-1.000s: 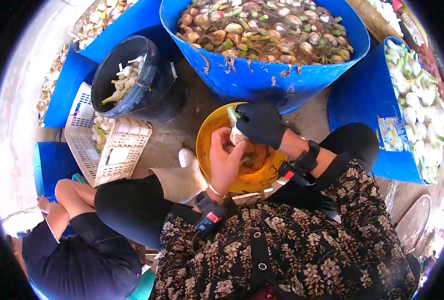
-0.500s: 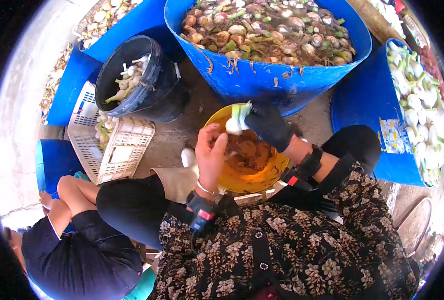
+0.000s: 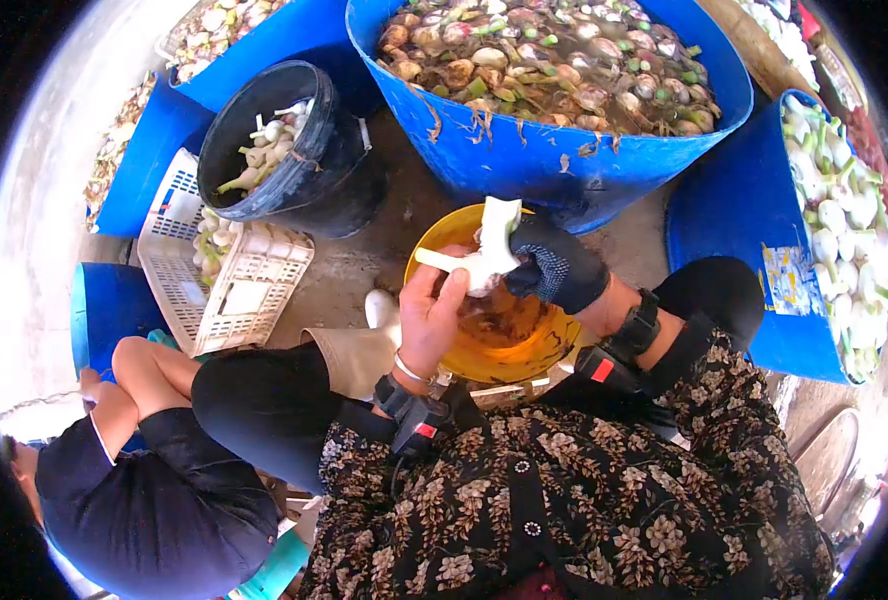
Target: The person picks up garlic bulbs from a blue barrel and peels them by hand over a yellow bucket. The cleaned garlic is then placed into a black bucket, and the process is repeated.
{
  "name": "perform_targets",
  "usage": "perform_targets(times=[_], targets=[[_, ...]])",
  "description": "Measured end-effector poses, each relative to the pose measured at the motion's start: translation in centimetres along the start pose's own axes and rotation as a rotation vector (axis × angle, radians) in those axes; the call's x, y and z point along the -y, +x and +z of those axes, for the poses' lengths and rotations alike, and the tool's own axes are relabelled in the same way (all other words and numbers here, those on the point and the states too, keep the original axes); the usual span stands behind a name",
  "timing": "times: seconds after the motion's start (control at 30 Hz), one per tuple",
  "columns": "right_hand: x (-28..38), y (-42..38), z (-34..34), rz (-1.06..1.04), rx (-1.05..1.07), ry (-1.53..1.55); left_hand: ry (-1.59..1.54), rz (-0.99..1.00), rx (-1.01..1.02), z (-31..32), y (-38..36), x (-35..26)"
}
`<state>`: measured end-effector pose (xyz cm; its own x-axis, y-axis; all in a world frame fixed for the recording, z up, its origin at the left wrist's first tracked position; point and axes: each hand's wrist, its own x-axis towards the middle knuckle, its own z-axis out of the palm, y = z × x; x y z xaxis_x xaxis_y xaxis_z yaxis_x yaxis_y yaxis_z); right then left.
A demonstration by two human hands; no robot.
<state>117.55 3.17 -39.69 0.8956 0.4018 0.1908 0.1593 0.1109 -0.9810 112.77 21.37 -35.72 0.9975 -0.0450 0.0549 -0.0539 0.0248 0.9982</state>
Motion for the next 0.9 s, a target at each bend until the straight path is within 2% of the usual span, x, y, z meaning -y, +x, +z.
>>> perform_targets(times=[0.03, 0.07, 0.17, 0.2, 0.27, 0.37, 0.4, 0.43, 0.5, 0.6, 0.63, 0.67, 0.73, 0.77, 0.8, 0.9], targets=[[-0.1, 0.1, -0.4, -0.099, 0.022, -0.145, -0.165, -0.062, -0.003, 0.2, -0.1, -0.3], [-0.2, 0.2, -1.1, -0.046, 0.033, -0.2, -0.256, -0.116, -0.056, 0.3, -0.1, -0.9], [2.2, 1.2, -0.8, -0.063, -0.139, 0.179, -0.465, -0.226, -0.17, 0.0, 0.0, -1.8], [2.0, 1.5, -2.4, 0.192, -0.164, 0.411, -0.495, -0.226, -0.178, -0.8, 0.3, -1.9], [1.6, 1.8, -3.1, 0.338, -0.076, 0.23, -0.445, -0.153, -0.258, -1.8, 0.7, -1.5], [0.1, 0.8, -1.7, -0.048, 0.236, -0.983, -0.239, -0.092, -0.211, -1.8, 0.1, -3.2], [1.5, 0.9, -1.1, 0.092, 0.317, -0.762, -0.021, 0.039, -0.158, -2.3, 0.4, -2.9], [2.8, 1.0, -0.6, 0.244, 0.368, -0.549, 0.052, 0.107, -0.106, -2.6, 0.2, -2.5], [0.6, 0.7, -1.0, 0.178, 0.318, 0.009, 0.191, 0.244, -0.004, -2.6, 0.0, -2.4], [6.5, 2.2, 0.6, 0.357, 0.408, 0.021, 0.46, 0.333, 0.103, -2.2, 0.0, -2.3], [5.7, 2.1, 0.9, 0.277, 0.352, -0.048, 0.538, 0.372, 0.139, -1.9, 0.1, -2.4], [4.2, 2.0, 1.2, 0.2, 0.297, -0.116, 0.539, 0.418, 0.092, -1.8, 0.3, -2.0], [3.8, 2.0, 2.1, 0.002, 0.13, -0.172, 0.392, 0.322, -0.045, -0.7, 0.1, -2.6], [3.9, 1.7, 2.3, 0.018, 0.073, -0.236, 0.319, 0.275, -0.119, -0.5, 0.0, -3.0], [4.2, 1.5, 2.5, 0.036, 0.018, -0.297, 0.381, 0.29, -0.127, -0.5, 0.0, -3.3], [4.6, 0.9, 3.0, 0.028, -0.072, -0.429, 0.514, 0.42, -0.115, -0.8, 0.1, -1.7]])
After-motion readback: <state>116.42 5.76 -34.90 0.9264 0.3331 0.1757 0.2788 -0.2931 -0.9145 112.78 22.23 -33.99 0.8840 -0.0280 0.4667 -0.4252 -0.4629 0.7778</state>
